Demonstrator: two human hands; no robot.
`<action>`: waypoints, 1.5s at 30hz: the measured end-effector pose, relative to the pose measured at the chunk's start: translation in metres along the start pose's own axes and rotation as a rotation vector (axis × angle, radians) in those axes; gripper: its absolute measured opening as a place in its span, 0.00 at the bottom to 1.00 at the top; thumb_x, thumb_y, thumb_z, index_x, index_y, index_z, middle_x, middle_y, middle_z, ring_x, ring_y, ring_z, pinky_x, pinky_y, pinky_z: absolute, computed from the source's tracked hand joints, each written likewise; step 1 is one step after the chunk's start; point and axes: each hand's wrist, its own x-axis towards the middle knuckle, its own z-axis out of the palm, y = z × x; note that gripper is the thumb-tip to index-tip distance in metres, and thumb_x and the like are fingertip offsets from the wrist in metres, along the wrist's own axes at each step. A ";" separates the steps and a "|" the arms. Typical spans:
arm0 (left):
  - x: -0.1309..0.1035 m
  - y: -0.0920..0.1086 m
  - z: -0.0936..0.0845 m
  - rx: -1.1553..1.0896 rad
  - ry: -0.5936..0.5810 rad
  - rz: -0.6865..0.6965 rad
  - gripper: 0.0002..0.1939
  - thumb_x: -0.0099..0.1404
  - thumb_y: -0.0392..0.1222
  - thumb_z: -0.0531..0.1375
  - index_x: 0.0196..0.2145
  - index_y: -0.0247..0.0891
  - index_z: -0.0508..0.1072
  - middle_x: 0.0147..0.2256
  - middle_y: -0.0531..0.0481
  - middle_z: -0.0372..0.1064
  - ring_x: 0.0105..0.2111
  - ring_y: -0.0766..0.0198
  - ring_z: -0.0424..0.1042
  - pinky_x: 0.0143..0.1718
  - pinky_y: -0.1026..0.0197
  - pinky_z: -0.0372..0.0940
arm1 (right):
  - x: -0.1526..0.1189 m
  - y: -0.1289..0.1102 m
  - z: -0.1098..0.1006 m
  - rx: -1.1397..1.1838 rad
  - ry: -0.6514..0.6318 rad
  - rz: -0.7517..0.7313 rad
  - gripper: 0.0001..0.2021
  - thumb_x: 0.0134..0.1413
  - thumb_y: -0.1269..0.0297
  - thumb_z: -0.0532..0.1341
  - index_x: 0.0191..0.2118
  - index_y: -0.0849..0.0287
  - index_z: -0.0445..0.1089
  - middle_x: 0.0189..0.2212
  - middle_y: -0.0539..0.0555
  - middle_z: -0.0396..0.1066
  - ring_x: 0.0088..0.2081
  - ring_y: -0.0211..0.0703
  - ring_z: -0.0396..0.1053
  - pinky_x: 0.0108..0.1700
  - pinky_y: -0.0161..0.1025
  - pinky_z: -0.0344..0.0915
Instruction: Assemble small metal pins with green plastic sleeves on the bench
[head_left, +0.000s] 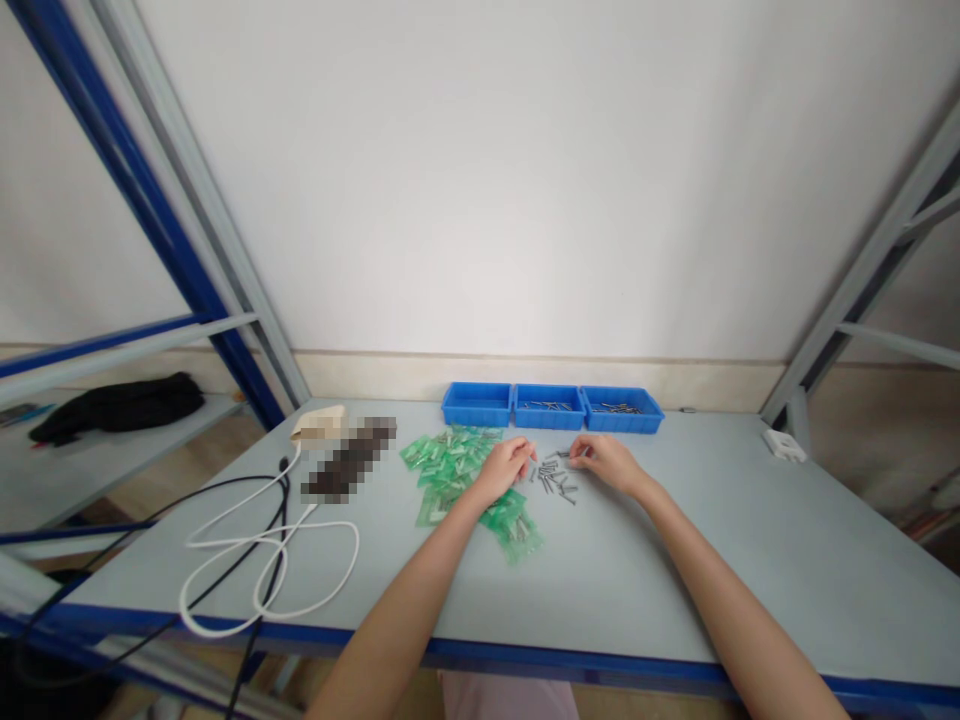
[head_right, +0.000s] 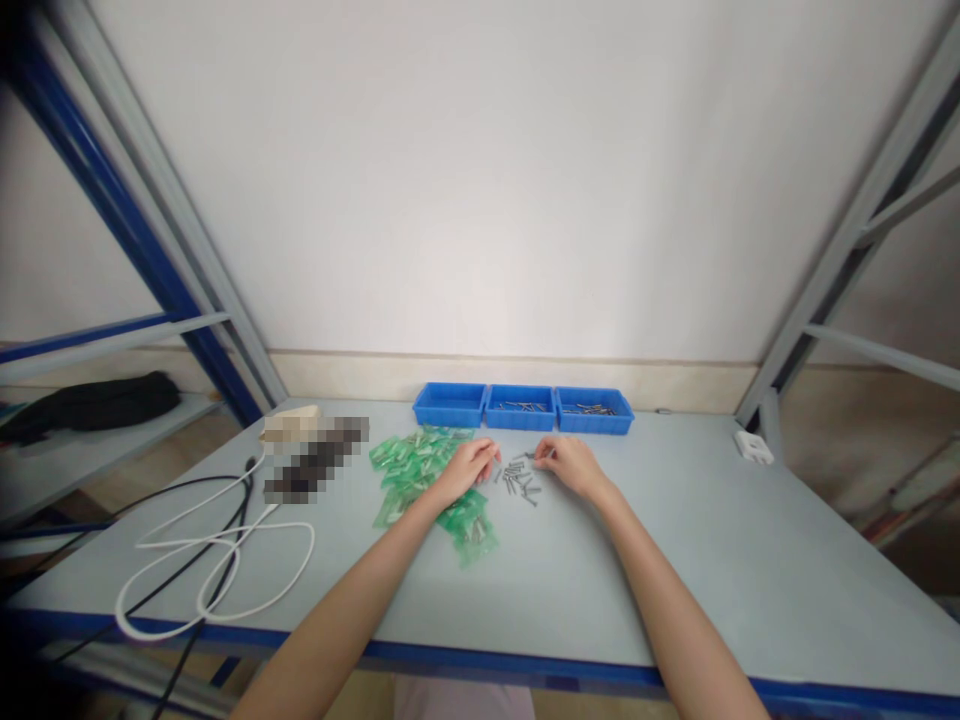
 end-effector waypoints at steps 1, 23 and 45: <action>-0.001 0.002 0.001 0.006 -0.008 0.009 0.19 0.63 0.53 0.48 0.28 0.35 0.67 0.15 0.57 0.58 0.14 0.71 0.56 0.19 0.67 0.51 | 0.000 -0.004 0.001 0.027 0.026 -0.023 0.06 0.49 0.63 0.60 0.31 0.57 0.72 0.31 0.51 0.75 0.33 0.41 0.69 0.34 0.35 0.57; 0.001 -0.001 0.009 -0.169 -0.060 0.024 0.14 0.60 0.51 0.53 0.30 0.35 0.64 0.15 0.59 0.57 0.14 0.73 0.55 0.17 0.69 0.51 | -0.002 -0.024 0.016 0.223 0.049 -0.136 0.16 0.58 0.54 0.51 0.33 0.58 0.70 0.29 0.52 0.73 0.31 0.41 0.67 0.34 0.35 0.57; 0.002 0.002 0.011 -0.201 -0.051 0.009 0.18 0.60 0.55 0.53 0.27 0.36 0.63 0.14 0.59 0.56 0.13 0.72 0.54 0.17 0.68 0.49 | 0.000 -0.022 0.024 0.224 0.111 -0.096 0.19 0.58 0.53 0.48 0.25 0.59 0.64 0.20 0.48 0.64 0.24 0.37 0.60 0.29 0.34 0.52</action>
